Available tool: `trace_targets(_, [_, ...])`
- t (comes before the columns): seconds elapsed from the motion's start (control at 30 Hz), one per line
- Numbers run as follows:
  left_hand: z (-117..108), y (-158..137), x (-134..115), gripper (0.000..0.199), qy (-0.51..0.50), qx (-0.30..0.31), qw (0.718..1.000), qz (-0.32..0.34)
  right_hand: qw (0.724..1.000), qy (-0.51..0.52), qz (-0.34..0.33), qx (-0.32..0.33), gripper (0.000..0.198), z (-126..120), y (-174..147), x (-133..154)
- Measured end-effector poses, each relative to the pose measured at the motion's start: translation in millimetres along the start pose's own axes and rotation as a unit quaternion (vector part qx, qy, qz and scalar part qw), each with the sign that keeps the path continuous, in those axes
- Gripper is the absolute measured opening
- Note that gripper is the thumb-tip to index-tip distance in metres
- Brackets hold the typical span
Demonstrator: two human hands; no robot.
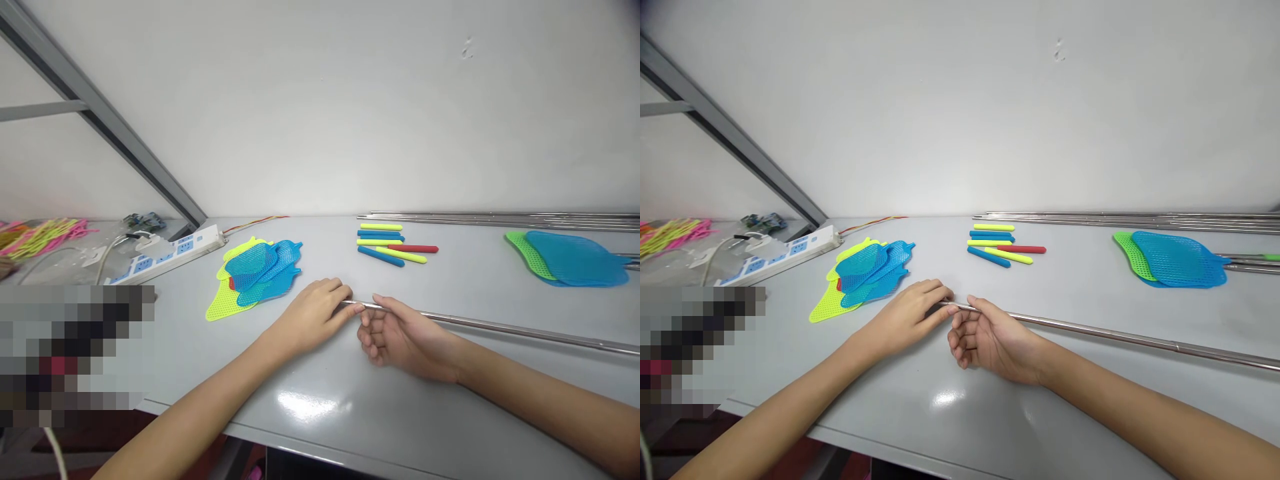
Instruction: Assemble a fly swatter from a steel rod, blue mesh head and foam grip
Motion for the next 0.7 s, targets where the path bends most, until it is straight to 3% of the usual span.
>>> trace_targets(0.27, [2.1,-1.4,1.0,0.038,0.062,-0.034,0.997,-0.034,1.0,-0.007,-0.01,-0.016,0.037,1.1,-0.2,0.7])
trace_targets(0.53, [4.7,-1.9,-3.1,0.039,0.055,-0.009,0.998,-0.041,0.999,-0.021,-0.012,-0.035,0.035,2.0,-0.5,-0.6])
trace_targets(0.7, [5.2,-0.9,-2.4,0.035,0.006,0.018,1.0,-0.009,0.991,-0.054,-0.064,-0.1,0.042,5.9,0.3,-7.0])
Point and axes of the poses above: each hand's wrist, its own y-axis towards the middle knuckle, its own z-axis out of the palm, x = y × z, the point moved 3 cm from there along y, towards the middle knuckle, and after that the axes turned 5 degrees about -y, right-handed, at the moved point
